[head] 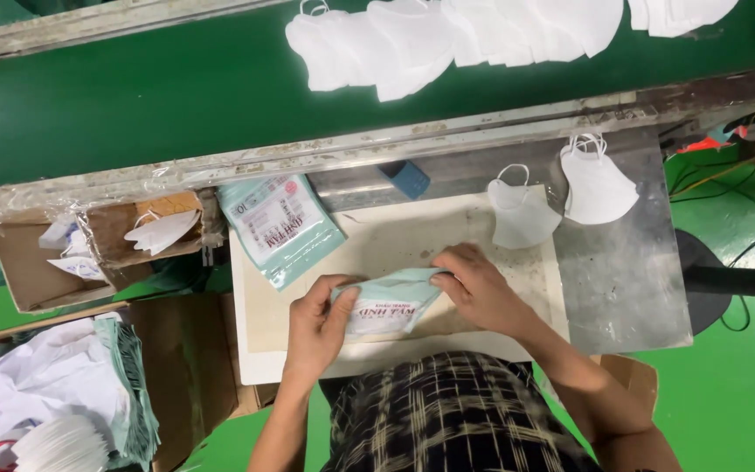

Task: Stacking white fabric face masks and placing them into plastic packaging bags on an industrial conveyor line.

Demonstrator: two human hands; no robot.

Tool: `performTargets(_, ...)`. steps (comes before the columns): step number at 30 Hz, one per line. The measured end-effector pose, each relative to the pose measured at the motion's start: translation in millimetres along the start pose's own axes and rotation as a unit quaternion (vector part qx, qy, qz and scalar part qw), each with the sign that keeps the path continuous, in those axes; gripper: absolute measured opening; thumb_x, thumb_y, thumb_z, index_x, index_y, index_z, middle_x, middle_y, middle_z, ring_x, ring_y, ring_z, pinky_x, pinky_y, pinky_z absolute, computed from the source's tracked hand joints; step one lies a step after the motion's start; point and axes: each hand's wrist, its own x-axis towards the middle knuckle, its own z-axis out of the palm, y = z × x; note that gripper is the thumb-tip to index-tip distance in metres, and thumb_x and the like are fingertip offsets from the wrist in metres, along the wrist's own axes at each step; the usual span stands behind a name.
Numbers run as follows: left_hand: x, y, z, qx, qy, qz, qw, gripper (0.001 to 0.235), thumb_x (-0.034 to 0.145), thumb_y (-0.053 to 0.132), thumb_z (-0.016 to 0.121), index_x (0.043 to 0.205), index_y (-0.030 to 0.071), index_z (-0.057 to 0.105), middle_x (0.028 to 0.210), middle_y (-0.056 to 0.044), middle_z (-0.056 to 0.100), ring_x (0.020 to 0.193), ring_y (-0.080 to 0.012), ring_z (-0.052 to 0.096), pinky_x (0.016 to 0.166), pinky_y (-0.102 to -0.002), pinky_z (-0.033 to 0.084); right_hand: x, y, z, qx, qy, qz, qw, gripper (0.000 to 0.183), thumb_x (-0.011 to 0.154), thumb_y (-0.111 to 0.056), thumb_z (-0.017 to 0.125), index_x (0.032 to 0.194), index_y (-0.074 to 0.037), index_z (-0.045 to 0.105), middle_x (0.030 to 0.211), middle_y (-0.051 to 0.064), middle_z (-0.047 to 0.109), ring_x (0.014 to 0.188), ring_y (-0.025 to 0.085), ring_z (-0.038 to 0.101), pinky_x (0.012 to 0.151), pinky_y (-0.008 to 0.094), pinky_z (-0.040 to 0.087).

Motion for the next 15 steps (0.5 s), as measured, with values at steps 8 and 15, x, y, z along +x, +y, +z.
performTargets(8,-6,1,11,0.02,0.047,0.156,0.986,0.008,0.098,0.005,0.065,0.103,0.001,0.069,0.097,-0.009,0.073,0.081,-0.0123,0.067,0.07,-0.024,0.054,4,-5,-3,-0.105,0.03,-0.142,0.984,0.02,0.092,-0.023,0.071,0.102,-0.007,0.067,0.094,0.01,0.069,0.097,0.027,0.063,0.11,0.044,0.035)
performTargets(15,2,10,11,-0.112,-0.066,0.046,0.991,0.032,0.086,0.003,0.074,0.116,0.002,0.065,0.095,-0.009,0.076,0.086,-0.0114,0.072,0.075,-0.024,0.057,3,-9,-12,-0.139,0.031,-0.153,0.978,0.01,0.093,-0.023,0.069,0.093,-0.014,0.069,0.089,0.0,0.071,0.094,0.019,0.065,0.108,0.041,0.035)
